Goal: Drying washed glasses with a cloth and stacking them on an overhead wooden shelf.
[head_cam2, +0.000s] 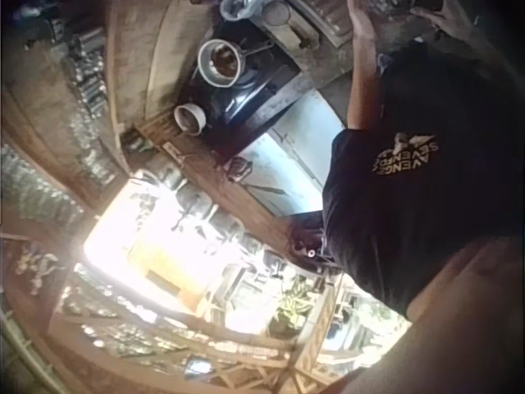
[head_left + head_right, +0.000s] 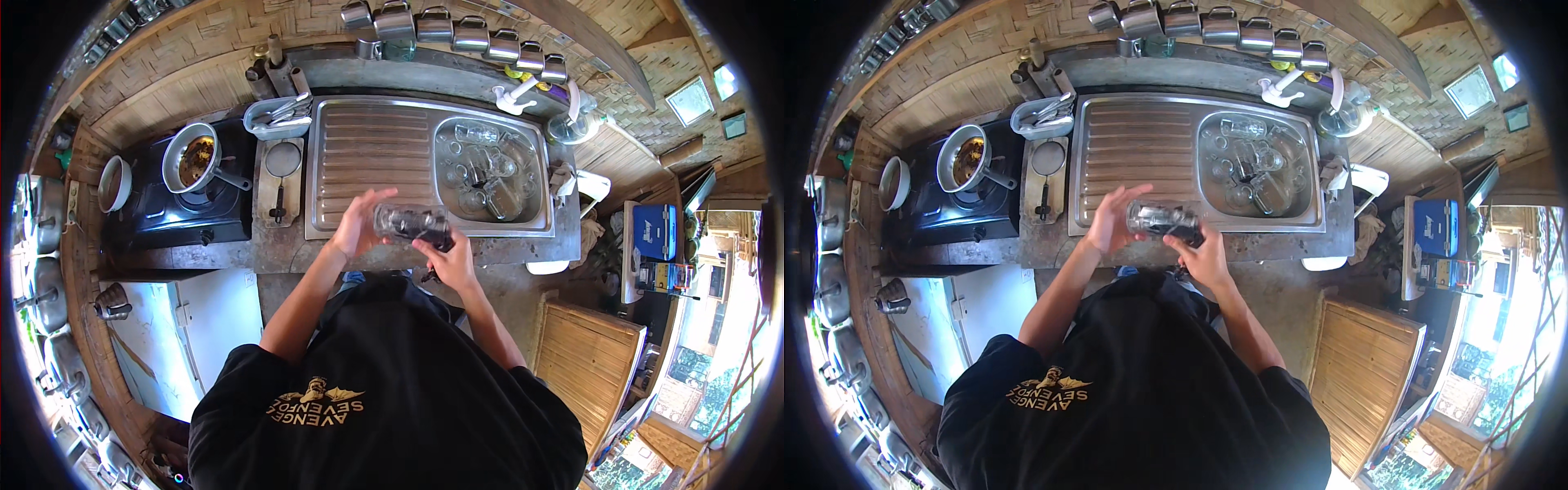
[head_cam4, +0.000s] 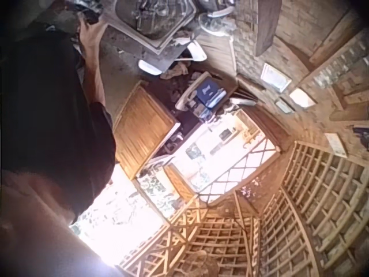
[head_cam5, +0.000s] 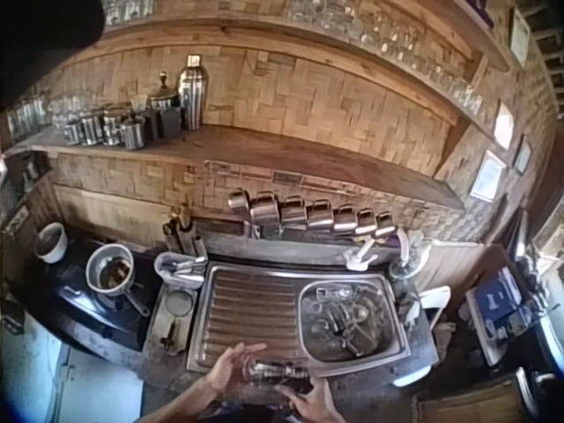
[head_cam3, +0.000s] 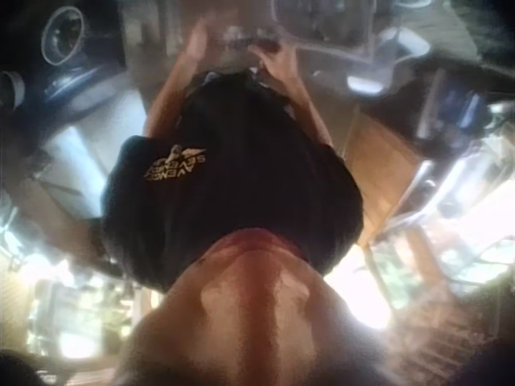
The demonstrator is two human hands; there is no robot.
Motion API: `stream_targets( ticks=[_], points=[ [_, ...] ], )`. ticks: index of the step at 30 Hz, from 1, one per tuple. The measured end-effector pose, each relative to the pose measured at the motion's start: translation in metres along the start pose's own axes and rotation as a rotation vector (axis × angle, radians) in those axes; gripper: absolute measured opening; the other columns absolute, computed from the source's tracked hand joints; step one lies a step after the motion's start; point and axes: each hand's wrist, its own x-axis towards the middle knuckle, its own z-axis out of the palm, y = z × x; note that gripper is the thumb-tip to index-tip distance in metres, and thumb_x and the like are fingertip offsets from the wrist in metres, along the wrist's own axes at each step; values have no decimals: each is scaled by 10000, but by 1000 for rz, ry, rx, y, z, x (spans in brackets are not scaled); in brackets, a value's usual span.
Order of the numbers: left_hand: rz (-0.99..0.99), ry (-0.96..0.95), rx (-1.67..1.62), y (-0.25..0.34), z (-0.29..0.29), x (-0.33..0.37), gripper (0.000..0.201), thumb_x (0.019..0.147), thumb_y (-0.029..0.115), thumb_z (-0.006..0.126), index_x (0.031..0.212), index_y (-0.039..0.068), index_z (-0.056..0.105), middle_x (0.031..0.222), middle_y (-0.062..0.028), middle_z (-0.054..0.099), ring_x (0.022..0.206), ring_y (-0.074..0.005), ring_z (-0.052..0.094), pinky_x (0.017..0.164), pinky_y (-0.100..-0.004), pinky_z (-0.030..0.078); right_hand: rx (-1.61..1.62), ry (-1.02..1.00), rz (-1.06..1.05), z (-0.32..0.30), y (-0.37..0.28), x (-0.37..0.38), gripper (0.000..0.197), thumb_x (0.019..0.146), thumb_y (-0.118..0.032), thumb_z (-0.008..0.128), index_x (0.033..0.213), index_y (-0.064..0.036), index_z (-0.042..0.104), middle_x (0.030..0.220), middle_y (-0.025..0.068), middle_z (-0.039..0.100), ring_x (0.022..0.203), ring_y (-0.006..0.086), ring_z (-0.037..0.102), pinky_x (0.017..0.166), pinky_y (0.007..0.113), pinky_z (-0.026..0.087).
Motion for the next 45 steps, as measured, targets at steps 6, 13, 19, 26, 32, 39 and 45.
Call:
stream_targets(
  ticks=[6, 13, 19, 26, 32, 39, 45],
  points=[
    [-221, 268, 339, -13, -32, 10, 420, 876, 508, 625, 908, 89, 633, 716, 28, 595, 541, -77, 515, 418, -208, 330, -666, -156, -665, 13, 30, 3, 357, 605, 0, 709, 946, -87, 647, 1195, 149, 587, 882, 348, 654, 664, 446, 561],
    [288, 150, 827, -7, -36, 10, 301, 886, 304, 684, 1044, 68, 585, 890, -19, 622, 824, -92, 578, 715, -259, 488, 293, -584, 288, 12, 10, 4, 537, 855, -106, 694, 1340, -130, 465, 781, -19, 570, 534, 59, 490, 448, 209, 379],
    [154, 58, 695, -1, -27, 10, 532, 915, 487, 594, 1239, 75, 505, 1170, -82, 596, 1140, -183, 546, 927, -353, 477, 438, -208, 280, 9, 15, 11, 309, 836, -185, 772, 1076, -69, 616, 799, -4, 572, 525, 66, 508, 442, 228, 397],
    [-492, 99, 52, -20, -36, 21, 726, 862, 700, 510, 1218, 70, 569, 1015, -83, 675, 870, -224, 678, 667, -384, 596, -511, -134, -698, -20, 33, 21, 236, 696, -1, 732, 926, -3, 680, 1103, 116, 622, 725, 325, 615, 639, 356, 534],
    [245, 343, 773, -46, -5, 32, 445, 861, 382, 708, 1097, 24, 586, 886, -43, 632, 833, -123, 592, 746, -286, 499, 149, -468, -84, -30, 25, 18, 320, 838, -3, 656, 1154, -41, 630, 1155, 59, 617, 733, 185, 666, 552, 294, 530],
    [465, 419, 922, -49, 16, 40, 406, 893, 345, 650, 1101, 6, 571, 897, -71, 641, 816, -126, 594, 700, -271, 488, 578, -468, 261, -55, 28, 20, 221, 871, -145, 726, 1035, -45, 616, 921, 53, 603, 559, 70, 559, 468, 230, 431],
    [-35, 491, 238, -59, 21, 40, 517, 892, 461, 595, 1094, -14, 580, 927, -124, 669, 714, -210, 683, 501, -322, 567, -309, -185, -626, -74, 28, 20, 309, 764, -120, 772, 1013, 20, 654, 1041, 186, 642, 892, 378, 626, 810, 377, 520]
  ],
)
